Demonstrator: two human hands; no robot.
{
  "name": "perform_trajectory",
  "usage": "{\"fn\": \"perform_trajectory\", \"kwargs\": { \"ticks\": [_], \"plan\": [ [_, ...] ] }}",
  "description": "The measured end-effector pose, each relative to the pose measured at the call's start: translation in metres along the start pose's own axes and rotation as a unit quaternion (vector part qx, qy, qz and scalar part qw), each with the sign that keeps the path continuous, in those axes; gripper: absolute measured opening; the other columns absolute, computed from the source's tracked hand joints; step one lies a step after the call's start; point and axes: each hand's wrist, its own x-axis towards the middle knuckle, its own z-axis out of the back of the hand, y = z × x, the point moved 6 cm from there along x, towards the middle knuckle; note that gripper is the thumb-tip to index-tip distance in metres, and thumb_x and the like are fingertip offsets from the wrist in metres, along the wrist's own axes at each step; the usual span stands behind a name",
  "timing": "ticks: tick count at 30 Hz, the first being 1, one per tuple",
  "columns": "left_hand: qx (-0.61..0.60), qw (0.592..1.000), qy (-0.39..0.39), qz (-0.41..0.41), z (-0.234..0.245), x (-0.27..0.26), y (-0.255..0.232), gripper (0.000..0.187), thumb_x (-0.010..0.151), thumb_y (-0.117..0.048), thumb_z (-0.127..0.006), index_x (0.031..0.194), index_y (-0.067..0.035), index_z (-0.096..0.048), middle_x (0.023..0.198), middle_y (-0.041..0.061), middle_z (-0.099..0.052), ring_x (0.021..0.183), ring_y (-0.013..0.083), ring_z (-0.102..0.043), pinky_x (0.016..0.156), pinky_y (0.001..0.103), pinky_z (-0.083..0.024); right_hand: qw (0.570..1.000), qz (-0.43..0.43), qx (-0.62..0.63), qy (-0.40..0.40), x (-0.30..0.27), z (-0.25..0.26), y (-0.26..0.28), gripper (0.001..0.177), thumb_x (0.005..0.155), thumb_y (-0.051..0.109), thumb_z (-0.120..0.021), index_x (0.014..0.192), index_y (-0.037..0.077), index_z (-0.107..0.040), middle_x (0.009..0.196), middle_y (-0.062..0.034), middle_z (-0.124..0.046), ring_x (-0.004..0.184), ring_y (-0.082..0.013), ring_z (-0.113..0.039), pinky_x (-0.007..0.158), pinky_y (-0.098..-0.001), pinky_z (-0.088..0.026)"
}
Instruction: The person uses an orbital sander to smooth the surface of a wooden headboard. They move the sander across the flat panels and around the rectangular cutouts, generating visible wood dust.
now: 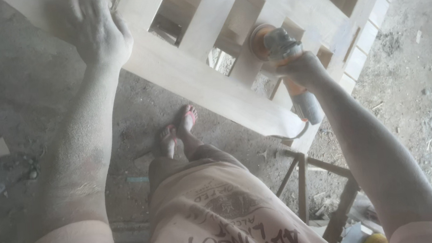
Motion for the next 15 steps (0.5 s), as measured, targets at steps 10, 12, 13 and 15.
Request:
{"fn": "perform_trajectory", "kwargs": {
  "ticks": [10, 12, 13, 15],
  "plan": [
    [0.152, 0.946, 0.287, 0.012, 0.006, 0.075, 0.001, 0.019, 0.097, -0.011, -0.062, 0.100, 0.006, -0.070, 0.091, 0.025, -0.072, 0.094, 0.0405, -0.072, 0.083, 0.053, -0.059, 0.999, 0.020, -0.016, 0.033, 0.025, -0.034, -0.040, 0.056, 0.077, 0.023, -0.081, 0.125, 0.001, -0.062, 0.103, -0.0147, -0.072, 0.090, -0.0252, -0.072, 0.077, -0.0366, -0.065],
    [0.182, 0.916, 0.356, 0.032, 0.011, 0.091, -0.008, 0.020, 0.092, -0.007, -0.064, 0.103, 0.007, -0.071, 0.092, 0.027, -0.073, 0.088, 0.0383, -0.076, 0.078, 0.051, -0.062, 0.938, 0.178, -0.296, 0.036, 0.043, -0.023, -0.017, 0.063, 0.081, 0.013, -0.075, 0.141, 0.026, -0.059, 0.110, -0.0065, -0.070, 0.087, -0.0225, -0.073, 0.070, -0.0328, -0.065],
    [0.198, 0.904, 0.379, 0.031, 0.013, 0.091, -0.014, 0.019, 0.091, -0.005, -0.064, 0.104, 0.007, -0.073, 0.093, 0.026, -0.074, 0.087, 0.0365, -0.076, 0.079, 0.050, -0.062, 0.868, 0.251, -0.427, 0.041, 0.045, -0.024, -0.010, 0.073, 0.083, 0.009, -0.073, 0.148, 0.038, -0.058, 0.113, -0.0024, -0.070, 0.085, -0.0212, -0.073, 0.067, -0.0309, -0.065],
    [0.207, 0.887, 0.411, 0.035, 0.020, 0.092, -0.022, 0.020, 0.089, -0.002, -0.063, 0.105, 0.006, -0.074, 0.096, 0.026, -0.074, 0.089, 0.0357, -0.075, 0.083, 0.050, -0.061, 0.989, 0.087, -0.117, 0.008, 0.060, 0.009, -0.021, 0.055, 0.078, 0.020, -0.080, 0.130, 0.013, -0.063, 0.108, -0.0089, -0.071, 0.091, -0.0230, -0.072, 0.075, -0.0344, -0.063]
  ]
}}
